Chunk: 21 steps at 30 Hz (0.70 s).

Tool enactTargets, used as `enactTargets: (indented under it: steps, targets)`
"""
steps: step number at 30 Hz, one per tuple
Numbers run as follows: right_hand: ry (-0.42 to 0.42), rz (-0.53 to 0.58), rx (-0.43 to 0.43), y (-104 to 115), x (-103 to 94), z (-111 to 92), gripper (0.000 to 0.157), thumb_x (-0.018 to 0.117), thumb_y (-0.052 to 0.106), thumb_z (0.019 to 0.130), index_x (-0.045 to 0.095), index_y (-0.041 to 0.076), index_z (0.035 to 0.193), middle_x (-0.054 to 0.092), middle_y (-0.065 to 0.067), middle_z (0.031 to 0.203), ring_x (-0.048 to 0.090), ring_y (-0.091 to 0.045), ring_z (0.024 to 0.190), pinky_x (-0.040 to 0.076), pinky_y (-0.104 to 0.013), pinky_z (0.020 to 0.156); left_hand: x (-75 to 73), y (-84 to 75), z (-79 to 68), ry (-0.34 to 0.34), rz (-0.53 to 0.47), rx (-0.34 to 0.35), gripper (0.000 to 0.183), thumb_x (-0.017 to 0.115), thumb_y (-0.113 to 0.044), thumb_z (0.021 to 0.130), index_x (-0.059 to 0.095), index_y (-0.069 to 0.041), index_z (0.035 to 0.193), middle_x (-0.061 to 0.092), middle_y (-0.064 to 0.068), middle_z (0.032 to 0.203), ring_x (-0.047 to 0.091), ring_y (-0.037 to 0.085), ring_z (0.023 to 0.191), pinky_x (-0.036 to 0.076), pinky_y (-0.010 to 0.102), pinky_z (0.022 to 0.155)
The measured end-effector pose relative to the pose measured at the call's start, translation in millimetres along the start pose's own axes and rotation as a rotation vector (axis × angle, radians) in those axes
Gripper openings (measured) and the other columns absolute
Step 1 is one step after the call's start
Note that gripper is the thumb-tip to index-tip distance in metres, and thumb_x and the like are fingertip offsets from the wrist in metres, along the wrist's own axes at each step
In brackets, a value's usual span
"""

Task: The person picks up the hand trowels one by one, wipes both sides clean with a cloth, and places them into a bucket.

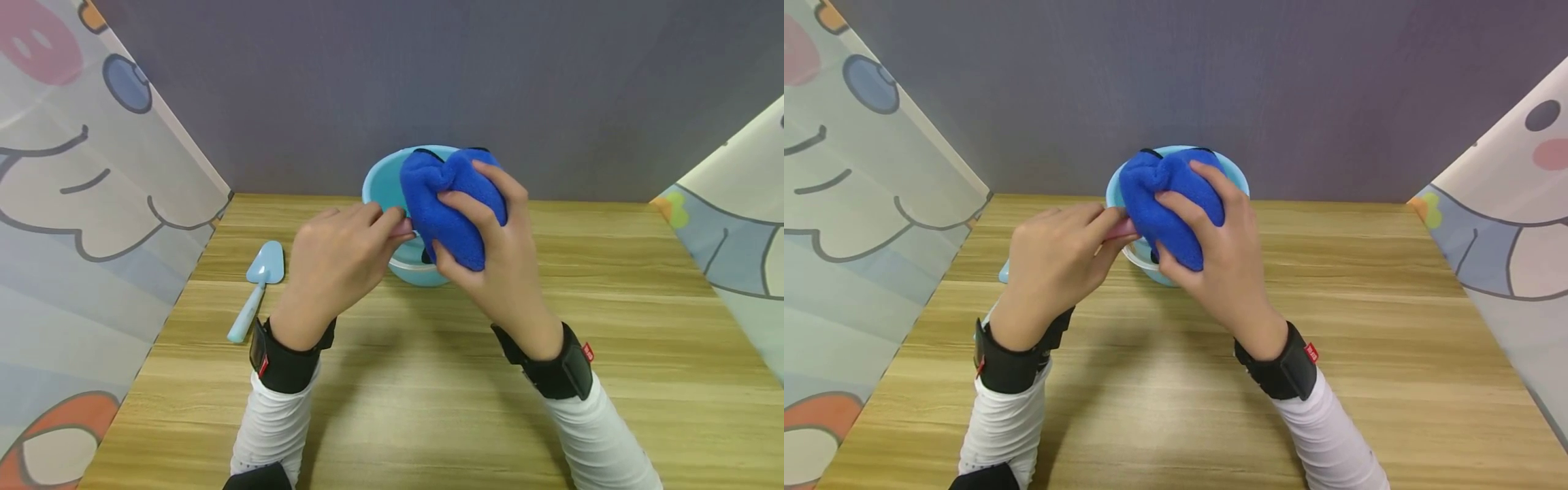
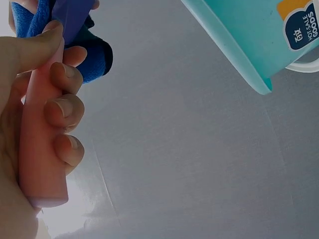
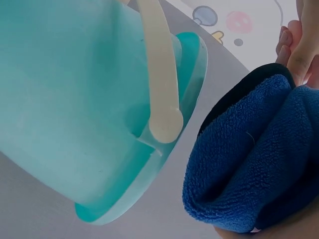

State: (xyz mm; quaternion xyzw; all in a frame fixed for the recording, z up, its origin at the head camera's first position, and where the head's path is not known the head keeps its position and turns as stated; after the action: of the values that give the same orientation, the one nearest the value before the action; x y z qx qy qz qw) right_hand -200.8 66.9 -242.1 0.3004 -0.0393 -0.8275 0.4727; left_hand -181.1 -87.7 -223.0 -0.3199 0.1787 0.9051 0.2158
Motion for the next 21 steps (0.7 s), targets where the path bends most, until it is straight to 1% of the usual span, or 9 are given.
enactTargets:
  steps: [4, 7, 14, 21]
  targets:
    - [-0.002, 0.078, 0.063, -7.8, -3.1, 0.6, 0.047, 0.072, 0.017, 0.077, 0.056, 0.012, 0.121, 0.034, -0.028, 0.143, 0.032, -0.029, 0.137, 0.041, -0.066, 0.101, -3.3, 1.8, -0.4, -0.010, 0.002, -0.010, 0.034, 0.053, -0.034, 0.098, 0.056, -0.012, 0.072, 0.043, 0.001, 0.052, 0.033, 0.016, 0.040, 0.027, 0.032, 0.037]
    - [-0.007, 0.109, 0.095, -11.3, -5.4, 1.1, 0.048, 0.072, 0.013, 0.076, 0.056, 0.012, 0.122, 0.032, -0.025, 0.145, 0.030, -0.027, 0.138, 0.039, -0.067, 0.101, -5.6, 2.6, -0.9, -0.017, 0.002, -0.014, 0.033, 0.053, -0.035, 0.098, 0.057, -0.013, 0.073, 0.043, 0.001, 0.052, 0.033, 0.016, 0.040, 0.027, 0.032, 0.037]
    - [-0.012, 0.112, 0.116, -12.7, -7.7, -0.1, 0.051, 0.074, 0.013, 0.073, 0.056, 0.014, 0.121, 0.033, -0.023, 0.145, 0.031, -0.028, 0.138, 0.038, -0.069, 0.102, -6.6, 2.4, -1.3, -0.015, -0.002, -0.013, 0.034, 0.052, -0.036, 0.098, 0.059, -0.013, 0.074, 0.046, 0.001, 0.053, 0.036, 0.017, 0.041, 0.028, 0.031, 0.037]
    - [-0.024, 0.128, 0.135, -14.4, -10.6, 1.0, 0.052, 0.073, 0.012, 0.072, 0.055, 0.014, 0.121, 0.034, -0.022, 0.145, 0.034, -0.028, 0.136, 0.037, -0.069, 0.101, -8.3, 2.5, -1.3, -0.014, -0.007, -0.011, 0.034, 0.052, -0.035, 0.098, 0.059, -0.013, 0.074, 0.045, 0.001, 0.052, 0.035, 0.016, 0.040, 0.027, 0.031, 0.037]
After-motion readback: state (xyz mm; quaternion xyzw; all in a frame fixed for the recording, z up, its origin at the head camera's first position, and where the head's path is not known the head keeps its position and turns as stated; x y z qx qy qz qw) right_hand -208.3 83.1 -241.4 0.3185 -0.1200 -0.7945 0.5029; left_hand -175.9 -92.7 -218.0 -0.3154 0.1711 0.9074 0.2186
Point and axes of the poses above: each hand's wrist, its own z-axis towards the middle knuckle, its own x-axis out of the palm, y = z × x, the point moved 7 cm from there along z, towards the middle knuckle
